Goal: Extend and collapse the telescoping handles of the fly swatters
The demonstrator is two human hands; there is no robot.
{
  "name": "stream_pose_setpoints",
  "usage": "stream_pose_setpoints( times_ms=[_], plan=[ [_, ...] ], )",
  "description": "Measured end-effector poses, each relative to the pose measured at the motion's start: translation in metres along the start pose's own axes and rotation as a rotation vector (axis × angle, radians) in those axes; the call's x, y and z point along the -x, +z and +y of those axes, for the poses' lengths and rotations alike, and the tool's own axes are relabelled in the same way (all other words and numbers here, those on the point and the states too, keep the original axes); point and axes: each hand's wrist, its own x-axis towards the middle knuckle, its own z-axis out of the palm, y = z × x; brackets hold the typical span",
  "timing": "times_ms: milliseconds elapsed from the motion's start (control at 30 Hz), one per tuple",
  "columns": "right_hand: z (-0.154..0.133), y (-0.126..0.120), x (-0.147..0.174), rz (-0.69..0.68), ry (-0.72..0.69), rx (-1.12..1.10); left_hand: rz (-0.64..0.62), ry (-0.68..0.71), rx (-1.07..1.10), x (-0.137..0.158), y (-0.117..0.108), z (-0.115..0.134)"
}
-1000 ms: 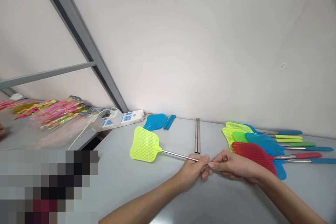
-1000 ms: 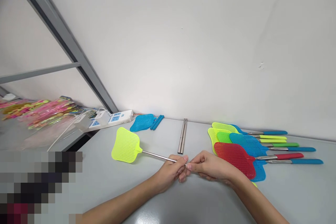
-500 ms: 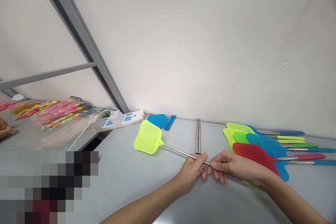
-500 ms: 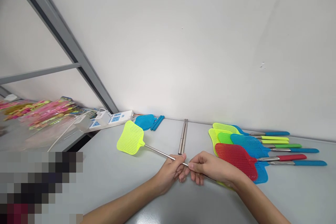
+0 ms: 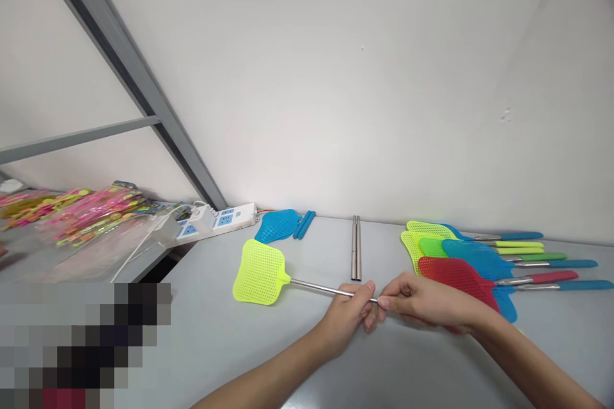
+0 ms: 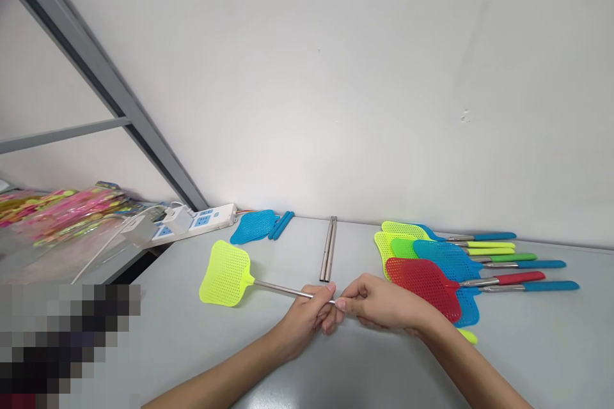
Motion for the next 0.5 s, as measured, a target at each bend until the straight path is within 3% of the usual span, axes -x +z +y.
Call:
stream_pose_setpoints(
  times_ms=[300,500],
  plan=[
    [0.005,-0.001,-0.0051,0.015,0.133,0.024,0.015,-0.008,0.045,-0.0012,-0.0001,0.001],
    [0.0055,0.0012,-0.0053,0.038,0.11,0.01,0.012,0.0,0.094,-0.0016,0.0003,0.001]
  ],
)
